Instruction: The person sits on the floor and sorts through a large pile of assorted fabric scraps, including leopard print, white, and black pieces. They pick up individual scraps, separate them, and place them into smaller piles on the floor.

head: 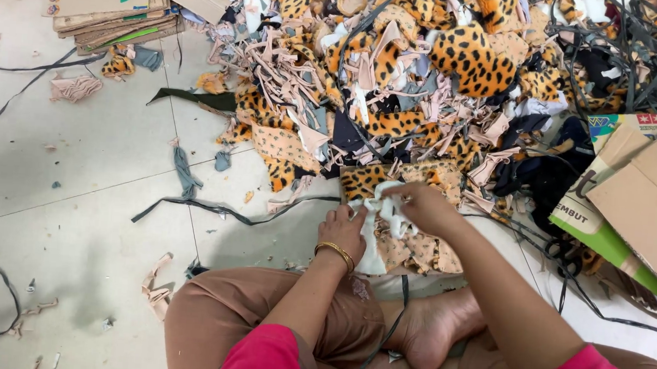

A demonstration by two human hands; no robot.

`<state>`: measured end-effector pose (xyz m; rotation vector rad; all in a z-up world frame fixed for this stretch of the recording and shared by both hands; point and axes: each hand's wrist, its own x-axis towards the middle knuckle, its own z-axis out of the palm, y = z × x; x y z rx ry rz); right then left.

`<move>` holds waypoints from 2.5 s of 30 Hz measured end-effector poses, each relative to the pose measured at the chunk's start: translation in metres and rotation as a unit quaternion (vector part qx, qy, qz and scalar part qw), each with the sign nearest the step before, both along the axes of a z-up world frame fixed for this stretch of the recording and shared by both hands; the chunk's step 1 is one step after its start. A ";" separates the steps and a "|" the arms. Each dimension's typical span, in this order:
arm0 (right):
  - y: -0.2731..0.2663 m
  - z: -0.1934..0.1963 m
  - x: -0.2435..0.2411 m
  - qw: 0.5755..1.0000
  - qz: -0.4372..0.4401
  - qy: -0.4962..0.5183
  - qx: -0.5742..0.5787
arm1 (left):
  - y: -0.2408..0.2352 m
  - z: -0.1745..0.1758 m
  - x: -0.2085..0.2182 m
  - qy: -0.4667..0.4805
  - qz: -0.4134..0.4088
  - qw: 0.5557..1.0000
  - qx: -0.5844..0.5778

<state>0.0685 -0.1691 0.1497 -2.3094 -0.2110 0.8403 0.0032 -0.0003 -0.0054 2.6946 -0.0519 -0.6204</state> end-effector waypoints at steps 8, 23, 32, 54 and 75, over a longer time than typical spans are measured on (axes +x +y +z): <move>-0.038 -0.055 0.116 0.948 -0.162 -0.270 0.034 | 0.000 -0.010 0.000 -0.039 0.023 0.999 -0.014; -0.011 -0.075 0.188 0.969 -0.120 -0.210 -0.048 | -0.001 -0.001 0.004 -0.026 0.026 0.999 -0.007; -0.034 -0.032 0.172 0.917 -0.237 -0.268 0.173 | 0.000 -0.005 0.003 -0.041 0.033 0.998 -0.028; -0.102 0.112 0.040 0.841 -0.231 -0.180 0.456 | 0.011 -0.028 -0.002 -0.089 0.005 0.996 0.009; -0.125 -0.005 -0.039 0.880 -0.238 0.051 0.407 | 0.010 -0.028 -0.003 -0.073 0.015 0.997 0.004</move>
